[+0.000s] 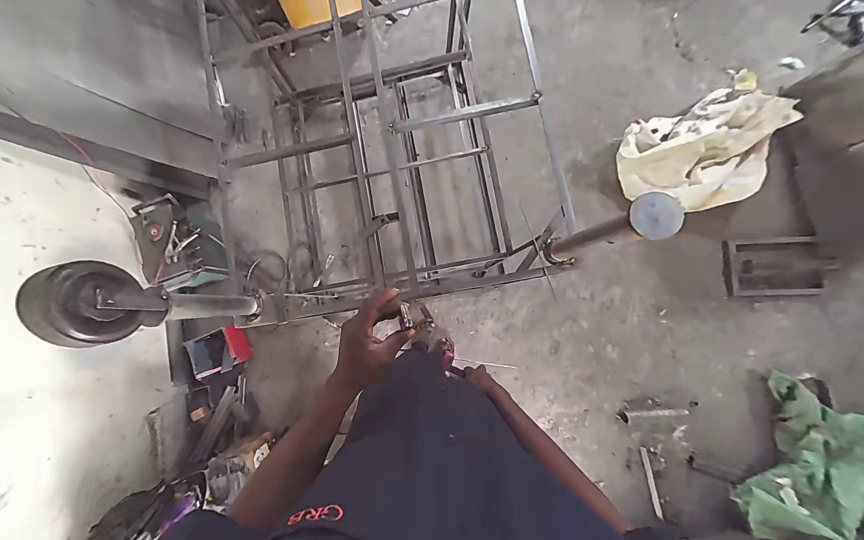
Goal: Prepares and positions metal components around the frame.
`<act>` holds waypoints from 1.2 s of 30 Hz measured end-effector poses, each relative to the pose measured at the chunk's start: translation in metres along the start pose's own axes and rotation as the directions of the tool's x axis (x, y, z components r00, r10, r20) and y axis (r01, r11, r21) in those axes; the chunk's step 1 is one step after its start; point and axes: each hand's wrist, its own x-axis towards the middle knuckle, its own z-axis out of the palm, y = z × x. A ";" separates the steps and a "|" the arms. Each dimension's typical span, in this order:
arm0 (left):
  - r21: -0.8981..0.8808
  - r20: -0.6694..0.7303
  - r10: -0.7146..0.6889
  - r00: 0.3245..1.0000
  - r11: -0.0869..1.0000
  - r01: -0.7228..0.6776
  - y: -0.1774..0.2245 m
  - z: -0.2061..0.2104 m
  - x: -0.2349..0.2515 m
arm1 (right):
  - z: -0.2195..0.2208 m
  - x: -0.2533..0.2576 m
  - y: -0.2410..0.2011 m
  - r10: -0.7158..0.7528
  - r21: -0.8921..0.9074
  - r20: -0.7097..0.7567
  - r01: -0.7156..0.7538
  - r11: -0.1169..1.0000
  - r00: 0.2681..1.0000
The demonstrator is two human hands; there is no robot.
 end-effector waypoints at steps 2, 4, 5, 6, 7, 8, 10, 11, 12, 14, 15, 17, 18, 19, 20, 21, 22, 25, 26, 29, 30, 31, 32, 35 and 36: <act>-0.054 0.015 -0.065 0.998 0.996 0.066 0.000 0.002 -0.001 | 0.013 0.026 0.003 0.111 -0.008 -0.038 -0.111 0.994 0.993; -0.139 0.012 -0.136 0.991 0.981 0.136 0.000 0.000 -0.007 | 0.024 0.042 -0.001 0.136 -0.056 -0.022 -0.137 0.989 0.991; -0.196 0.010 -0.161 0.987 0.968 0.159 -0.001 -0.002 -0.011 | 0.028 0.044 -0.006 0.137 -0.103 -0.007 -0.137 0.985 0.991; -0.254 0.014 -0.188 0.982 0.949 0.185 -0.002 -0.003 -0.016 | 0.029 0.042 -0.012 0.136 -0.162 0.007 -0.133 0.978 0.991; -0.303 0.017 -0.217 0.976 0.929 0.212 -0.002 -0.004 -0.022 | 0.028 0.037 -0.019 0.134 -0.209 0.021 -0.127 0.970 0.991; -0.344 0.015 -0.244 0.970 0.909 0.234 -0.004 -0.005 -0.029 | 0.027 0.034 -0.023 0.138 -0.241 0.030 -0.126 0.962 0.990; -0.382 -0.004 -0.289 0.957 0.885 0.266 -0.007 -0.008 -0.044 | 0.029 0.037 -0.025 0.134 -0.295 0.045 -0.115 0.948 0.990; -0.401 -0.018 -0.316 0.949 0.871 0.282 -0.008 -0.010 -0.054 | 0.030 0.038 -0.027 0.127 -0.309 0.058 -0.103 0.945 0.990; -0.419 -0.041 -0.346 0.937 0.858 0.298 -0.010 -0.012 -0.065 | 0.032 0.036 -0.028 0.110 -0.316 0.071 -0.082 0.945 0.991; -0.458 -0.086 -0.403 0.911 0.828 0.323 -0.013 -0.016 -0.086 | 0.038 0.030 -0.029 0.064 -0.321 0.111 -0.025 0.947 0.992; -0.486 -0.102 -0.425 0.900 0.810 0.327 -0.014 -0.018 -0.097 | 0.042 0.029 -0.026 0.029 -0.350 0.124 0.017 0.937 0.992; -0.523 -0.137 -0.450 0.883 0.790 0.321 -0.014 -0.022 -0.118 | 0.056 0.027 -0.015 -0.180 -0.403 0.086 0.200 0.893 0.980; -0.542 -0.150 -0.465 0.873 0.777 0.320 -0.011 -0.023 -0.127 | 0.064 0.031 -0.008 -0.274 -0.407 0.069 0.278 0.870 0.959; -0.565 -0.160 -0.477 0.864 0.762 0.316 -0.008 -0.025 -0.135 | 0.060 0.026 -0.018 -0.186 -0.397 0.168 0.239 0.886 0.968; -0.595 -0.169 -0.480 0.861 0.746 0.299 -0.007 -0.026 -0.145 | 0.064 0.030 -0.020 -0.134 -0.354 0.174 0.189 0.916 0.976; -0.630 -0.179 -0.480 0.859 0.727 0.274 -0.008 -0.026 -0.155 | 0.071 0.030 -0.018 -0.110 -0.308 0.147 0.151 0.939 0.983; -0.670 -0.196 -0.488 0.850 0.700 0.247 -0.009 -0.025 -0.166 | 0.078 0.030 -0.014 -0.087 -0.253 0.108 0.112 0.961 0.990; -0.809 -0.232 -0.549 0.803 0.567 0.154 -0.020 -0.027 -0.191 | 0.086 0.030 -0.004 -0.092 -0.125 -0.031 0.088 0.988 0.995; -0.849 -0.223 -0.567 0.793 0.513 0.128 -0.025 -0.029 -0.199 | 0.087 0.027 0.001 -0.151 -0.038 -0.108 0.148 0.988 0.983; -0.926 -0.193 -0.612 0.767 0.372 0.064 -0.040 -0.032 -0.216 | 0.078 -0.011 0.005 -0.363 0.257 -0.287 0.436 0.862 0.887; -0.937 -0.179 -0.642 0.746 0.343 0.070 -0.043 -0.033 -0.219 | 0.071 -0.023 0.005 -0.429 0.307 -0.335 0.528 0.792 0.839; -0.938 -0.164 -0.669 0.725 0.333 0.096 -0.045 -0.034 -0.219 | 0.062 -0.035 0.004 -0.494 0.340 -0.388 0.619 0.708 0.778; -0.927 -0.150 -0.691 0.707 0.347 0.143 -0.046 -0.037 -0.218 | 0.053 -0.049 0.000 -0.548 0.372 -0.435 0.697 0.613 0.714; -0.776 -0.063 -0.625 0.778 0.521 0.355 -0.048 -0.048 -0.214 | 0.035 -0.118 -0.030 -0.643 0.502 -0.515 0.807 0.310 0.567; -0.693 -0.011 -0.561 0.828 0.601 0.398 -0.046 -0.053 -0.211 | 0.035 -0.143 -0.041 -0.661 0.529 -0.549 0.825 0.200 0.512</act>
